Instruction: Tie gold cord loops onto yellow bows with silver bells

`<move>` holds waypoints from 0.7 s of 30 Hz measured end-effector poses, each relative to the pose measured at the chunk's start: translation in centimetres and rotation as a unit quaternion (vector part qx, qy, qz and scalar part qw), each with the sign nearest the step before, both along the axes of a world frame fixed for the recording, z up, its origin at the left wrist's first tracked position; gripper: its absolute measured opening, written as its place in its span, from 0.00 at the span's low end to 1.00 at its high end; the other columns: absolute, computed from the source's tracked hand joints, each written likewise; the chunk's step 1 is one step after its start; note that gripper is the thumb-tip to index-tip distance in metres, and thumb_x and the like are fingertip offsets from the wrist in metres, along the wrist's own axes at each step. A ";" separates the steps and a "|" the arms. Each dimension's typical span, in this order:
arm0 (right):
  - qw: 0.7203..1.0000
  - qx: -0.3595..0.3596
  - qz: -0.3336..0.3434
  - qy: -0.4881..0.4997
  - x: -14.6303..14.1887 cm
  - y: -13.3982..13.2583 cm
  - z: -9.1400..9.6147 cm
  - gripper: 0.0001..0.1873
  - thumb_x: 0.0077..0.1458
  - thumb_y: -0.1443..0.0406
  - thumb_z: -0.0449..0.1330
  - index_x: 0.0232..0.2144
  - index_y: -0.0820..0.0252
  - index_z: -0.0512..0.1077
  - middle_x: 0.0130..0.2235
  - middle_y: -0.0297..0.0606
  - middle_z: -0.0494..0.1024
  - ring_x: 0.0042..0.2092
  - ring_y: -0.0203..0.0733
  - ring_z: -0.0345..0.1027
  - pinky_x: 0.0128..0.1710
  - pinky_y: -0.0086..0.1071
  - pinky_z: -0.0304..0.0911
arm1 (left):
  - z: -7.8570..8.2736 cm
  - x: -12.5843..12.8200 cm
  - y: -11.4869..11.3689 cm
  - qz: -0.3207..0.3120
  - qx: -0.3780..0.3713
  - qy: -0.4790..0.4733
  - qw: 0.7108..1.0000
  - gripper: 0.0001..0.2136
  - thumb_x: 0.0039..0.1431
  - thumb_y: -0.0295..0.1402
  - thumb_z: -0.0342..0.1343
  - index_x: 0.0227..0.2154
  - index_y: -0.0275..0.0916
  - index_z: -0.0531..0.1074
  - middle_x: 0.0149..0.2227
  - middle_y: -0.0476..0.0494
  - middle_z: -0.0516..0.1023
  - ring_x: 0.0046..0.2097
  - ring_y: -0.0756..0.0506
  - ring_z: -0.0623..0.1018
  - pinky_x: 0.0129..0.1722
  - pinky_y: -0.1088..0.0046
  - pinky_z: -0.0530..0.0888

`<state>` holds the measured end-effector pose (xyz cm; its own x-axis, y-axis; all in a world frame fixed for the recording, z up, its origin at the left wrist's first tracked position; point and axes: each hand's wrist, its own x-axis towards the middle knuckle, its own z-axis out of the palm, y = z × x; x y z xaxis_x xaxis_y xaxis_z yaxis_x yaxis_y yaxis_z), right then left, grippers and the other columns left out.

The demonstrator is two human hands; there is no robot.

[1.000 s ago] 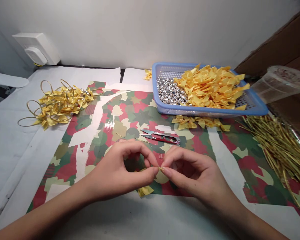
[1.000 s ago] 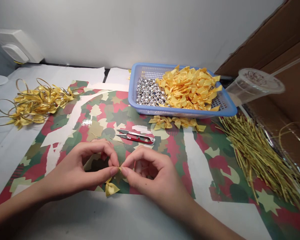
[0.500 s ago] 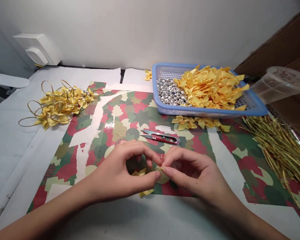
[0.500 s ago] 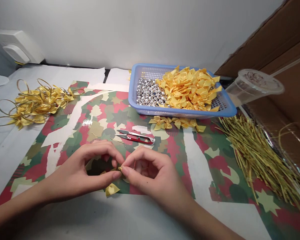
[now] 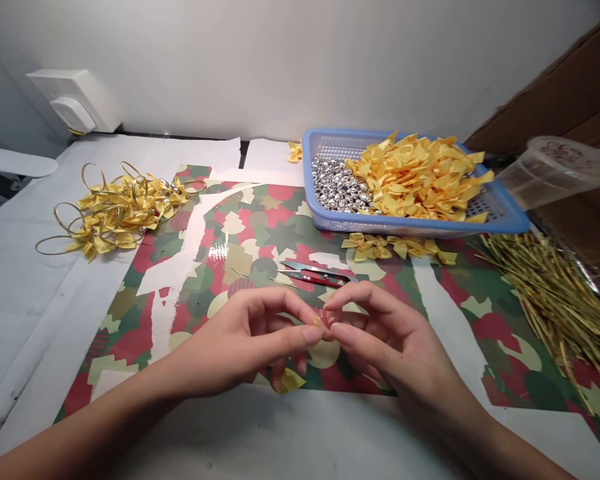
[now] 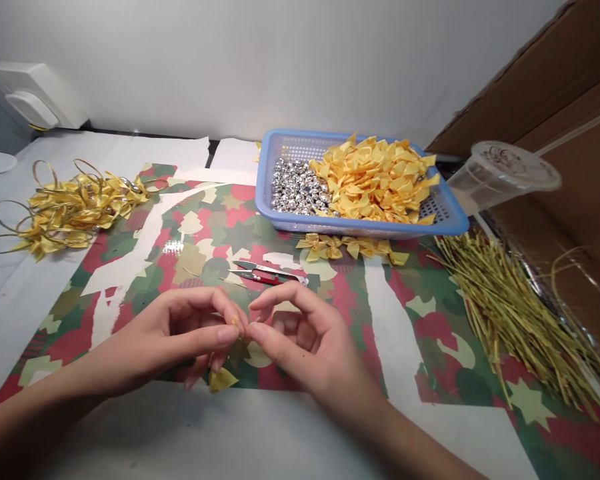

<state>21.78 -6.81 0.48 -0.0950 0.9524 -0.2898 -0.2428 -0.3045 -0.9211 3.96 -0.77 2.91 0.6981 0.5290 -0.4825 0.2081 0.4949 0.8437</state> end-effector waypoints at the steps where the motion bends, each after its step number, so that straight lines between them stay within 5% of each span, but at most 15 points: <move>1: 1.000 -0.003 0.004 0.001 0.0 0.0 0.1 0.10 0.52 0.59 0.63 0.34 0.55 0.69 0.25 0.30 0.69 0.20 0.27 0.54 0.17 0.22 0.51 | 0.0 -0.1 0.1 -0.007 -0.016 -0.001 1.000 0.08 0.58 0.38 0.56 0.31 0.38 0.71 0.22 0.54 0.70 0.21 0.55 0.68 0.19 0.83 0.63; 7: 0.997 -0.031 0.073 0.015 -0.1 -0.4 -0.3 0.16 0.53 0.57 0.62 0.41 0.53 0.64 0.22 0.26 0.67 0.20 0.28 0.59 0.18 0.21 0.56 | -0.8 0.0 0.4 0.031 -0.067 -0.062 0.995 0.08 0.58 0.36 0.58 0.30 0.36 0.72 0.27 0.51 0.76 0.24 0.56 0.74 0.23 0.84 0.70; 12: 0.989 -0.042 0.132 0.058 -0.8 -0.3 -0.9 0.17 0.54 0.58 0.63 0.42 0.55 0.63 0.31 0.29 0.71 0.22 0.27 0.67 0.21 0.22 0.66 | -1.1 0.3 0.3 0.071 -0.098 -0.091 0.988 0.07 0.56 0.34 0.60 0.27 0.35 0.73 0.24 0.52 0.74 0.23 0.57 0.72 0.20 0.87 0.69; 21: 0.989 -0.057 0.112 0.080 -1.4 -0.1 -0.5 0.11 0.55 0.58 0.62 0.35 0.60 0.68 0.35 0.36 0.79 0.38 0.34 0.76 0.41 0.26 0.71 | -1.6 0.3 0.4 0.079 -0.084 -0.069 0.991 0.10 0.55 0.38 0.60 0.26 0.35 0.74 0.19 0.54 0.70 0.17 0.58 0.67 0.14 0.87 0.65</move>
